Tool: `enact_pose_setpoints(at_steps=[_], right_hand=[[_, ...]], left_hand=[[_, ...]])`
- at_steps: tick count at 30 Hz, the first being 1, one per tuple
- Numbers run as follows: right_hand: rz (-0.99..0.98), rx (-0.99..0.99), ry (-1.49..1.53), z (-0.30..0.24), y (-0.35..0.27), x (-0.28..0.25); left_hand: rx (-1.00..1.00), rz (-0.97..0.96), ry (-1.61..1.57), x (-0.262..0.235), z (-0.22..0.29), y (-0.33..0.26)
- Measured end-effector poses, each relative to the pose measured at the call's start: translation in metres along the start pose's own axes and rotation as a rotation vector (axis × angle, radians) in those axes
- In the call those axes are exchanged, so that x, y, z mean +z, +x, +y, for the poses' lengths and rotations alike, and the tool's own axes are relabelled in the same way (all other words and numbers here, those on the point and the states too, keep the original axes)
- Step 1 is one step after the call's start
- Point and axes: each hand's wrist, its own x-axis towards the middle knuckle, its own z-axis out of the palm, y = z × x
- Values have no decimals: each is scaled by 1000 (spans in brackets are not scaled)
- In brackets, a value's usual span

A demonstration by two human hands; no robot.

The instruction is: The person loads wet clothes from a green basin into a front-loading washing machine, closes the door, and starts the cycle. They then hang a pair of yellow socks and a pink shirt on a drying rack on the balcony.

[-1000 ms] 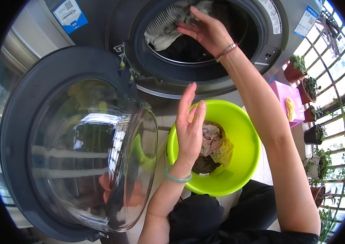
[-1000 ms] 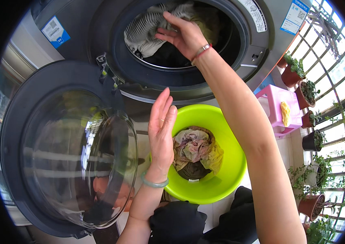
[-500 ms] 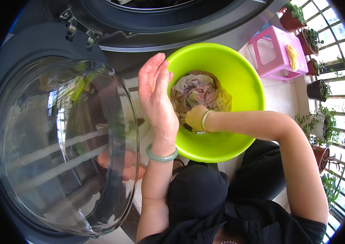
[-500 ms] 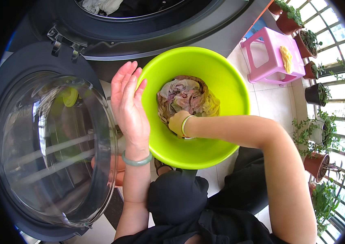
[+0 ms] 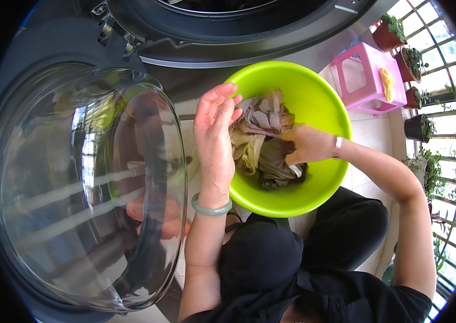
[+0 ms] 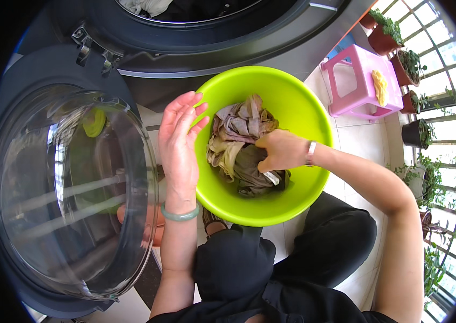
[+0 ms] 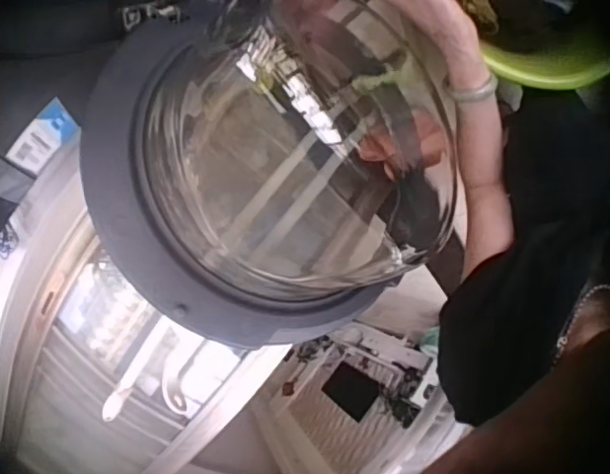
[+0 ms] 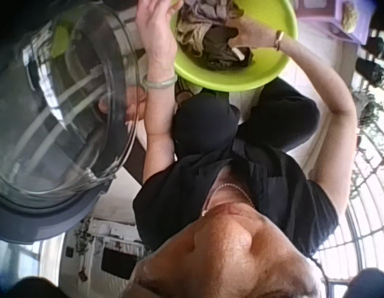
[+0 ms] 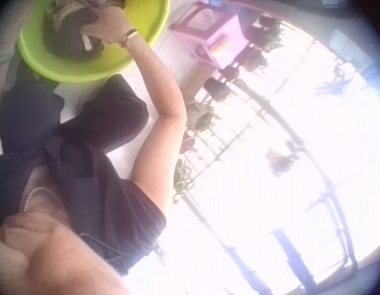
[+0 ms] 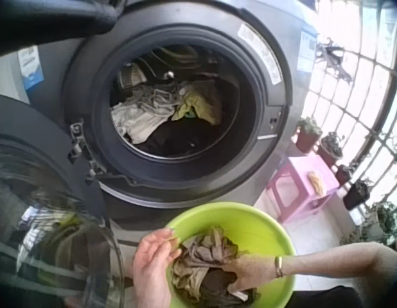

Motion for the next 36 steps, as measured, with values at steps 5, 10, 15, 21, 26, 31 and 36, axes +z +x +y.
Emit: enact_pose_setpoints(at_steps=[5,10,15,21,26,31,36], right_hand=[[188,-10,571,-33,-67,-61],[467,-492,1204,-51,-88,-90],[719,-134,717,-18,-62,-98],[580,-319,624,-12,-68,-72],[423,-204,511,39,-65,-20],[475,-233,946,22,-47,-4],[522,-361,1544,-5,-24,-40]], left_hand=[[-82,-72,65,0,-10,6],[-238,-357,-25,8,-11,0],[-360,-531,-544,16,-10,-5],[-329,-352,-617,18,-21,-12],[-219,-221,-447,38,-9,-20],[-42,-269,-135,51,-10,-15],[502,-118,321,47,9,-2]])
